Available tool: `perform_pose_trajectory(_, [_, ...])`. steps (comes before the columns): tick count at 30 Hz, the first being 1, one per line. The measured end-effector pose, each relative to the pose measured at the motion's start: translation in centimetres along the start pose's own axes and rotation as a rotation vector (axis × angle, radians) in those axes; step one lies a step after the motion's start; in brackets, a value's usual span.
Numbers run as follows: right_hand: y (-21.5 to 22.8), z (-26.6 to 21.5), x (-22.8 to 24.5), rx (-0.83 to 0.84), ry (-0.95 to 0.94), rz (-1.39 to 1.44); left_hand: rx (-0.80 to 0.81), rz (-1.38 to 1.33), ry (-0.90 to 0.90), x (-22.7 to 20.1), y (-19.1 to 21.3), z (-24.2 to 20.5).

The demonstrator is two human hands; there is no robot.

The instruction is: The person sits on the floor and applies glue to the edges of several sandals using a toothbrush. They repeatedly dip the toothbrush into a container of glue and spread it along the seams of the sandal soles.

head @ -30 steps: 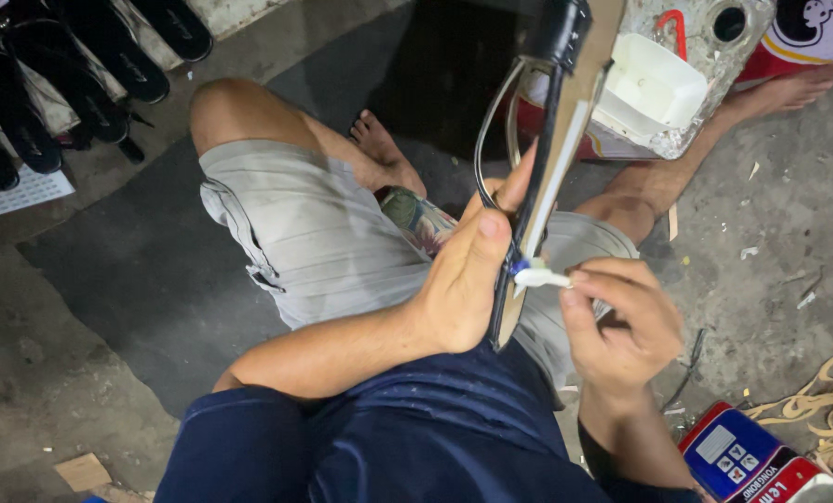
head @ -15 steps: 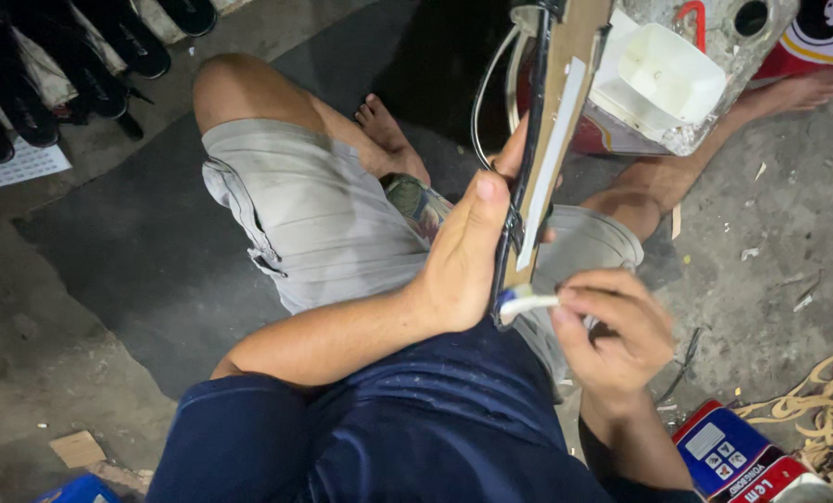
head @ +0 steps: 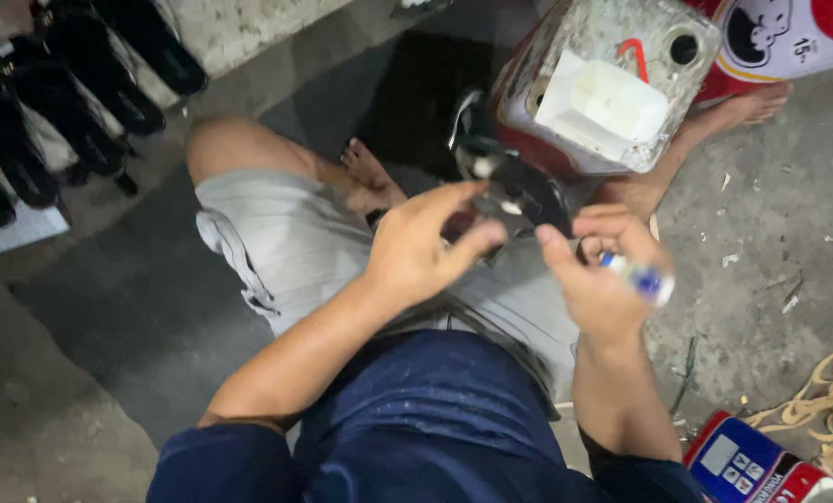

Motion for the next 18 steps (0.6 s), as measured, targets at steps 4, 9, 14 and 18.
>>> perform_pose_trajectory(4, [0.2, 0.5, -2.6, 0.010, -0.238, 0.126, -0.188, 0.303, -0.553, -1.1, 0.2, 0.1])
perform_pose_trajectory(9, [0.5, -0.2, -2.9, 0.056, -0.309, 0.144, -0.184, 0.292, -0.565, -0.4, -0.2, 0.4])
perform_pose_trajectory(14, [1.2, 2.1, -3.9, 0.217, -0.310, 0.050, -0.185, 0.266, -0.477, 0.9, -0.4, 0.4])
perform_pose_trajectory(18, [2.1, 7.4, -6.2, 0.135, -0.030, -0.221, -0.153, 0.173, -0.337, 1.9, 0.0, -0.2])
Point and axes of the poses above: each hand's wrist, its own z-axis towards the middle knuckle, its own y-axis out of the back of the hand, x = y × z, the point moved 3 cm from there along z, towards the middle knuckle, and after that the axes turned 9 degrees about -x, right-handed, at the moved point
